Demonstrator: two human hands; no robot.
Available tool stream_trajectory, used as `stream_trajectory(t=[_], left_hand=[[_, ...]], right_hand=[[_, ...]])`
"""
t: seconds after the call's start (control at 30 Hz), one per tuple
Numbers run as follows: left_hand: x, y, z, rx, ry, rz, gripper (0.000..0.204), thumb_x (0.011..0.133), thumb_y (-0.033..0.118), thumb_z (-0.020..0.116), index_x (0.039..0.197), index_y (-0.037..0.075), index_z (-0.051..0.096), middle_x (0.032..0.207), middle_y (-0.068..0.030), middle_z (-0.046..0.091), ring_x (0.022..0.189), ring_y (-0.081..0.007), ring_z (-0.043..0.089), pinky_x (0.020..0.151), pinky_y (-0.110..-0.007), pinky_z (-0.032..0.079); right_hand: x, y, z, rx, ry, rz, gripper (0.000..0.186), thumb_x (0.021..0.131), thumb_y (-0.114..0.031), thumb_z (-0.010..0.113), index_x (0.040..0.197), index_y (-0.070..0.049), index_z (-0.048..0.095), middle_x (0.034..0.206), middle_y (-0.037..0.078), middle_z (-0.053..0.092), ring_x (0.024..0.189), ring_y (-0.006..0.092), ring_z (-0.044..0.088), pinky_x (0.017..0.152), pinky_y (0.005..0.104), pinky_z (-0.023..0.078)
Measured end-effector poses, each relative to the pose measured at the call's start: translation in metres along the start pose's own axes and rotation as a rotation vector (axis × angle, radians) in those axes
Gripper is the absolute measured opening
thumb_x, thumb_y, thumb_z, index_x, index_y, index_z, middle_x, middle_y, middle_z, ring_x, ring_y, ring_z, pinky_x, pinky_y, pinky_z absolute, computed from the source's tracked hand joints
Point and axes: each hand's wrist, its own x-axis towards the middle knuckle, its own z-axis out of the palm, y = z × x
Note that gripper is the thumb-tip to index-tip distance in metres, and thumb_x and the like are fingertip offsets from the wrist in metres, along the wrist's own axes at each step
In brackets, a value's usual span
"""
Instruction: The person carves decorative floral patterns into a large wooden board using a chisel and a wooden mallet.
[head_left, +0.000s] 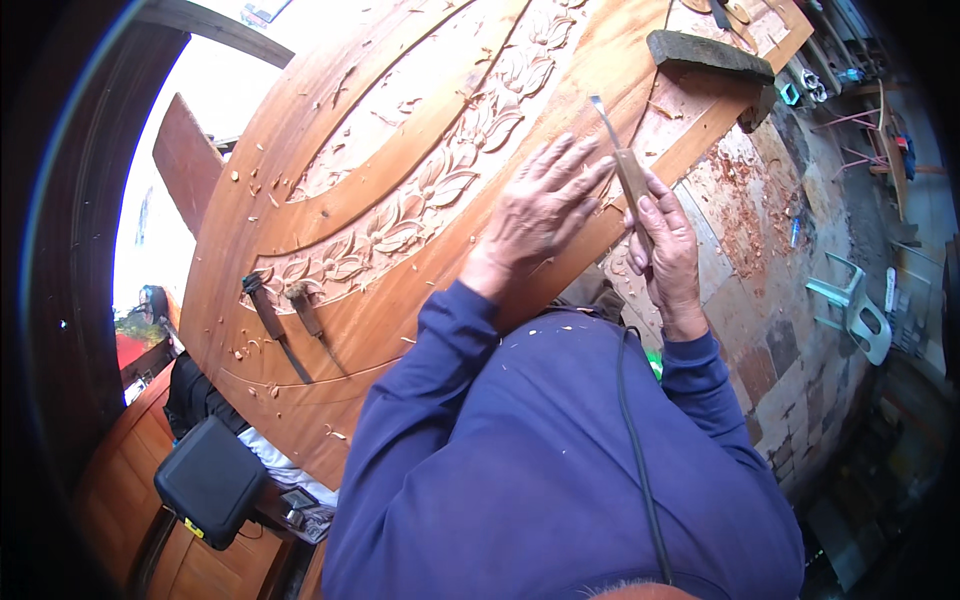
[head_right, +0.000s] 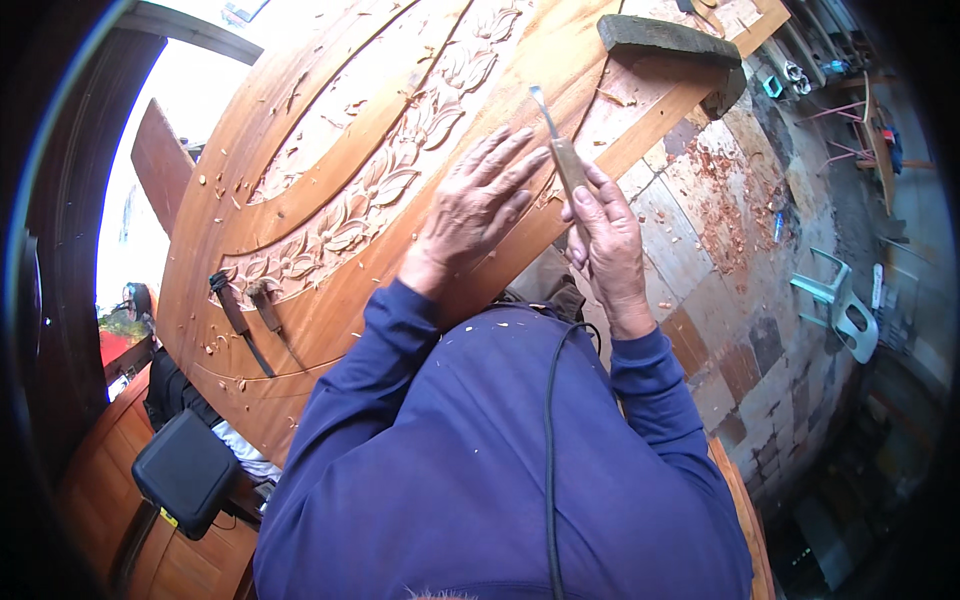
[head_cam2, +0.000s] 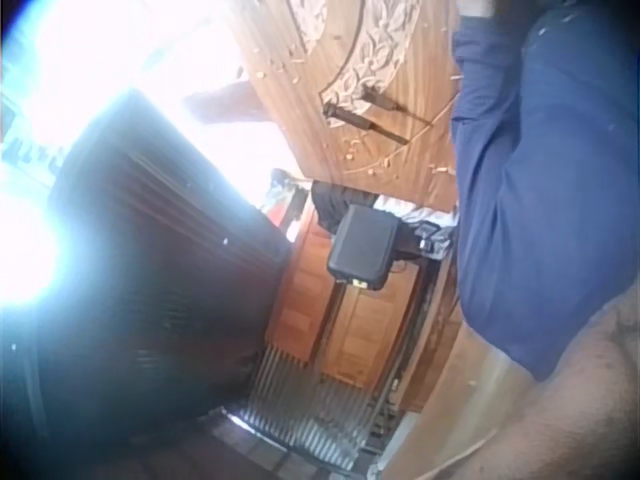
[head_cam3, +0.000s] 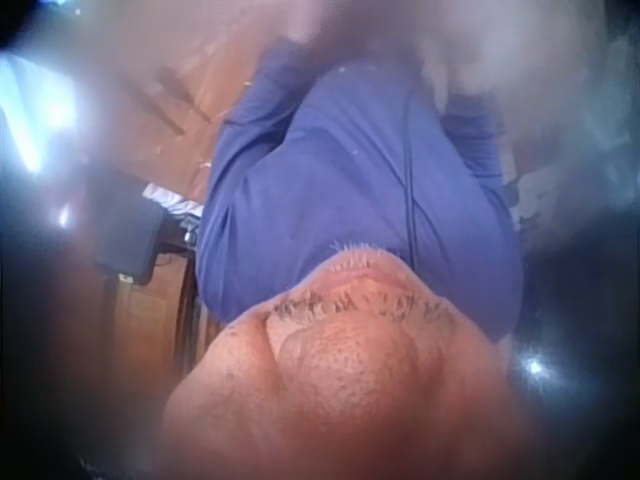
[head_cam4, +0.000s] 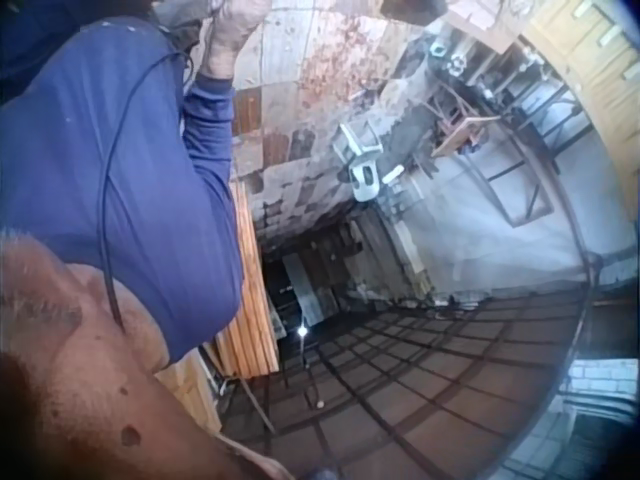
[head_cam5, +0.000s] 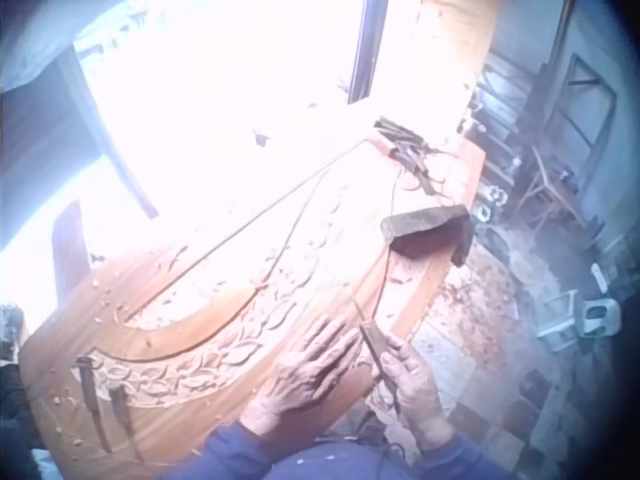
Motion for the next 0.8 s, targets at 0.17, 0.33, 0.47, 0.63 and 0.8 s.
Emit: stream_trajectory(t=[0.17, 0.33, 0.47, 0.63, 0.8], left_hand=[[-0.047, -0.032, -0.051, 0.672, -0.029, -0.215, 0.043, 0.110, 0.044, 0.053, 0.144, 0.024, 0.070, 0.150, -0.0024, 0.066, 0.148, -0.0315, 0.051, 0.129, -0.055, 0.027], [-0.050, -0.009, -0.049, 0.435, 0.243, -0.285, 0.035, 0.103, 0.023, 0.064, 0.135, 0.012, 0.074, 0.140, -0.0124, 0.070, 0.136, -0.0364, 0.061, 0.122, -0.054, 0.038], [0.005, 0.026, 0.000, 0.191, 0.104, 0.002, 0.046, 0.091, 0.021, 0.078, 0.136, 0.013, 0.071, 0.139, -0.0125, 0.069, 0.134, -0.0339, 0.063, 0.118, -0.050, 0.046], [0.052, 0.018, 0.043, 0.060, 0.039, 0.042, 0.032, 0.096, 0.033, 0.073, 0.121, 0.013, 0.072, 0.115, -0.0108, 0.069, 0.112, -0.0310, 0.066, 0.101, -0.045, 0.052], [0.079, 0.006, 0.057, 0.077, 0.181, 0.031, 0.027, 0.092, 0.037, 0.076, 0.077, 0.017, 0.065, 0.066, -0.0010, 0.049, 0.063, -0.0233, 0.054, 0.061, -0.039, 0.043]], right_hand=[[0.007, 0.007, -0.023, -0.050, -0.050, -0.034, 0.061, 0.106, -0.018, 0.070, 0.159, -0.001, 0.044, 0.093, 0.003, 0.064, 0.052, 0.0016, 0.047, 0.045, 0.0175, 0.039], [0.023, 0.009, -0.025, -0.155, -0.186, 0.051, 0.053, 0.108, -0.016, 0.065, 0.158, -0.003, 0.050, 0.090, 0.001, 0.065, 0.053, 0.0003, 0.047, 0.046, 0.0174, 0.036], [0.042, -0.008, -0.030, -0.277, -0.274, 0.112, 0.051, 0.109, -0.015, 0.061, 0.159, -0.005, 0.051, 0.089, -0.001, 0.065, 0.056, 0.0004, 0.047, 0.048, 0.0191, 0.038], [0.060, -0.031, -0.055, -0.362, -0.443, 0.213, 0.044, 0.105, -0.007, 0.054, 0.149, -0.001, 0.056, 0.093, -0.001, 0.065, 0.061, 0.0039, 0.049, 0.054, 0.0223, 0.041], [0.067, -0.052, -0.070, -0.390, -0.560, 0.268, 0.060, 0.096, -0.001, 0.068, 0.153, -0.002, 0.050, 0.121, 0.006, 0.066, 0.102, 0.0119, 0.066, 0.084, 0.0255, 0.054]])
